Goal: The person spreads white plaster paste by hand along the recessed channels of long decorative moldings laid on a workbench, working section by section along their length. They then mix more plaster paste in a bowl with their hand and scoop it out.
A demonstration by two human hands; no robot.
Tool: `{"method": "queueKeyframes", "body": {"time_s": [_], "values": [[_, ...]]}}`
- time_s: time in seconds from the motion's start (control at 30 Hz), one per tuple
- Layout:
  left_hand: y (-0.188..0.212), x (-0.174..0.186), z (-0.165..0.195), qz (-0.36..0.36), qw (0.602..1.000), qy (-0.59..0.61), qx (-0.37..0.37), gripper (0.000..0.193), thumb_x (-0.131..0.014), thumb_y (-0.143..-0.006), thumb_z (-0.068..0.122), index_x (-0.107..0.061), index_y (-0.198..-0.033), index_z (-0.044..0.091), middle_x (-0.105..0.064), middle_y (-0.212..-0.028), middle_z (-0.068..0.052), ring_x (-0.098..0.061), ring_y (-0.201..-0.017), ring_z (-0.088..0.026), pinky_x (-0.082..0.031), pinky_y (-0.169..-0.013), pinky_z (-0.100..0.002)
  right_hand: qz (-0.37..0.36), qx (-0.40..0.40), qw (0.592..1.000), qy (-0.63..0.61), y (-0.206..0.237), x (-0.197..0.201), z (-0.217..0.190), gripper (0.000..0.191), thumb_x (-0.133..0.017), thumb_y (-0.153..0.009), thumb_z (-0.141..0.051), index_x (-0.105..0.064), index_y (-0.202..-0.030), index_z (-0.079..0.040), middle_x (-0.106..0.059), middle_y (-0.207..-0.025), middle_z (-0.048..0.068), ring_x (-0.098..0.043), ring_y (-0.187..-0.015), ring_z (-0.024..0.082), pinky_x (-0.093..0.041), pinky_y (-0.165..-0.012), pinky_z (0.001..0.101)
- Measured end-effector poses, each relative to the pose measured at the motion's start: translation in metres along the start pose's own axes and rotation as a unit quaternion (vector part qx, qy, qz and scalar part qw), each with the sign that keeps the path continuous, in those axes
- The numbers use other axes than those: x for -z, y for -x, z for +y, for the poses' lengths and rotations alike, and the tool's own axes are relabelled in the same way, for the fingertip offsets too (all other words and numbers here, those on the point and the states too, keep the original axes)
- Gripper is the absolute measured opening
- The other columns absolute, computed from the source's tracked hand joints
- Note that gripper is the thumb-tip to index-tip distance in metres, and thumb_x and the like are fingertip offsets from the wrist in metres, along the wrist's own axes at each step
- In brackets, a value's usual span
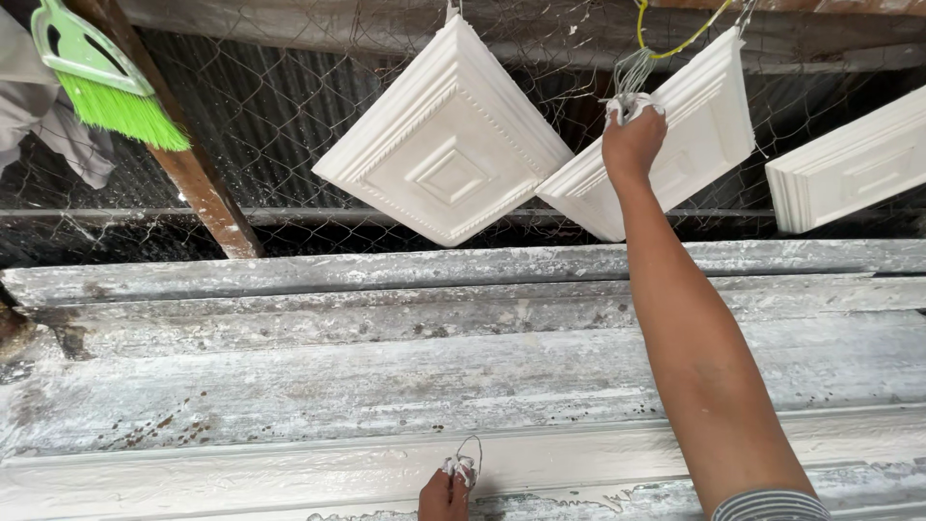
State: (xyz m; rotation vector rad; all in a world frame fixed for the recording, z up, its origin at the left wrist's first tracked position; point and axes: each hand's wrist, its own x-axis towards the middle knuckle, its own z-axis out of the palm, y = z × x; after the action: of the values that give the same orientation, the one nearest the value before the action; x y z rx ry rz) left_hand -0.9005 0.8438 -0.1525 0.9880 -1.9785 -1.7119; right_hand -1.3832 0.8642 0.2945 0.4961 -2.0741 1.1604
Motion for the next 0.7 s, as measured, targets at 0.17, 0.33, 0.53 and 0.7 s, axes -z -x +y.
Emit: {"method": "queueKeyframes", "body": {"time_s": [0.17, 0.33, 0.53, 0.7], "values": [[0.004, 0.004, -0.014, 0.010, 0.999, -0.011, -0.051, 0.024, -0.062, -0.094, 0.021, -0.076, -0.103, 0.003, -0.076, -0.071, -0.010, -0.076, -0.064, -0.015, -0.059, -0.062, -0.031, -0.013, -0.029, 0.999, 0.018, 0.007, 0.016, 0.020, 0.023, -0.067, -0.102, -0.013, -0.066, -0.117, 0.005, -0.066, -0.109, 0.024, -0.056, -0.112, 0.041, -0.047, -0.092, 0.0519], [0.005, 0.002, -0.023, 0.017, 0.999, -0.049, -0.013, 0.025, -0.064, -0.094, 0.024, -0.072, -0.093, 0.001, -0.075, -0.069, -0.012, -0.073, -0.061, -0.019, -0.056, -0.060, -0.034, -0.029, -0.019, 0.999, 0.022, 0.006, 0.062, 0.007, 0.021, -0.070, -0.098, -0.013, -0.067, -0.115, 0.001, -0.069, -0.110, 0.020, -0.058, -0.110, 0.039, -0.047, -0.092, 0.0512], [0.017, 0.005, 0.003, 0.011, 0.998, -0.048, -0.041, 0.024, -0.063, -0.094, 0.023, -0.068, -0.088, 0.000, -0.073, -0.068, -0.014, -0.071, -0.058, -0.021, -0.054, -0.058, -0.036, -0.031, 0.051, 0.998, 0.030, -0.007, 0.087, 0.021, 0.022, -0.069, -0.101, -0.008, -0.064, -0.121, 0.001, -0.068, -0.118, 0.020, -0.061, -0.118, 0.039, -0.046, -0.102, 0.0498], [0.043, 0.034, 0.049, -0.026, 0.999, -0.041, -0.004, 0.026, -0.058, -0.098, 0.021, -0.064, -0.089, -0.003, -0.069, -0.068, -0.016, -0.066, -0.057, -0.024, -0.052, -0.057, -0.038, 0.043, 0.130, 0.988, -0.074, -0.048, 0.083, 0.058, 0.045, -0.082, -0.111, -0.013, -0.054, -0.144, -0.003, -0.063, -0.142, 0.015, -0.065, -0.135, 0.028, -0.050, -0.116, 0.0412]]}}
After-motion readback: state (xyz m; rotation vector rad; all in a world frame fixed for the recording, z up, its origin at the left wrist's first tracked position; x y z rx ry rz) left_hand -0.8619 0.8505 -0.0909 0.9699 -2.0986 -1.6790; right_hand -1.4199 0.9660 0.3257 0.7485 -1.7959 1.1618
